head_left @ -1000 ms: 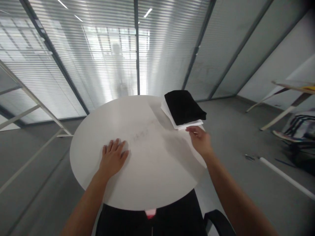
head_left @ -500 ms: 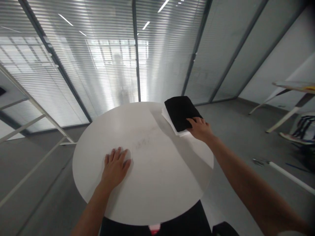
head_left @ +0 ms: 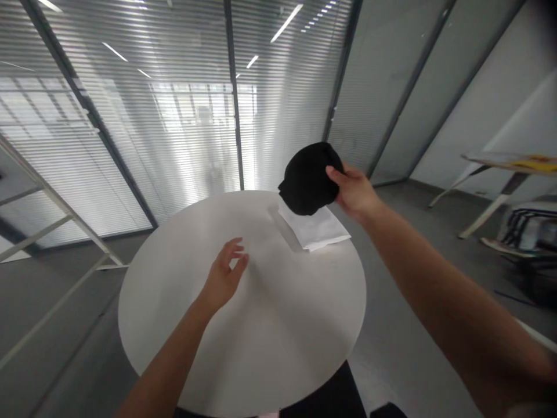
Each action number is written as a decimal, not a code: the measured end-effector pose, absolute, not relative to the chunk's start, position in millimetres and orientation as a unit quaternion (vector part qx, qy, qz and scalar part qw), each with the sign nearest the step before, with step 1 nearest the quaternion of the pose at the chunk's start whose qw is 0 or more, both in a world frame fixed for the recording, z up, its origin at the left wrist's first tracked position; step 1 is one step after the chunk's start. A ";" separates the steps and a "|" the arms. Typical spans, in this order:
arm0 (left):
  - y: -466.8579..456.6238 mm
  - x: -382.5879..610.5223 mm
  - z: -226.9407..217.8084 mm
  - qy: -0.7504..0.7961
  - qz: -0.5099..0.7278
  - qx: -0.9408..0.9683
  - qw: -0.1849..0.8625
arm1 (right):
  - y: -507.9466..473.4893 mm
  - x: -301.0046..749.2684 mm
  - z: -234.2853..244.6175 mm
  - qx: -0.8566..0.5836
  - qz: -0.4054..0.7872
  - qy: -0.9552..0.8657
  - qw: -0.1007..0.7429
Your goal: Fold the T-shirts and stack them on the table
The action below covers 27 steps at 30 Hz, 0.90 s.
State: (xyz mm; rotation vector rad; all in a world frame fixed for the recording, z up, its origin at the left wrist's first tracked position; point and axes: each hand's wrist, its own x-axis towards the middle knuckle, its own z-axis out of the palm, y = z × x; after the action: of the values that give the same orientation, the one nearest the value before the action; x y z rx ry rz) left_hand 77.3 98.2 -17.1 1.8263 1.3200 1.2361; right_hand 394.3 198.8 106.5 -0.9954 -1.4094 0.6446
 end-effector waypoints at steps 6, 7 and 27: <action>116.6 117.4 17.7 0.475 0.509 0.654 0.297 | 144.1 314.0 91.9 -0.321 0.552 -0.534 0.554; 118.3 116.7 17.3 0.487 0.504 0.648 0.298 | 141.0 307.8 86.7 -0.320 0.573 -0.531 0.536; 61.4 26.2 39.4 0.451 0.503 0.666 0.316 | 170.1 344.8 51.2 -0.653 0.225 -0.661 0.293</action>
State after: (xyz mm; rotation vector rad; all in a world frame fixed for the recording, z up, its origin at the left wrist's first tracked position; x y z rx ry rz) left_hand 26.2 61.4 39.4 1.7547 1.1870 1.3250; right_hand 344.8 170.1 51.2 -1.7403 -1.7605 0.5986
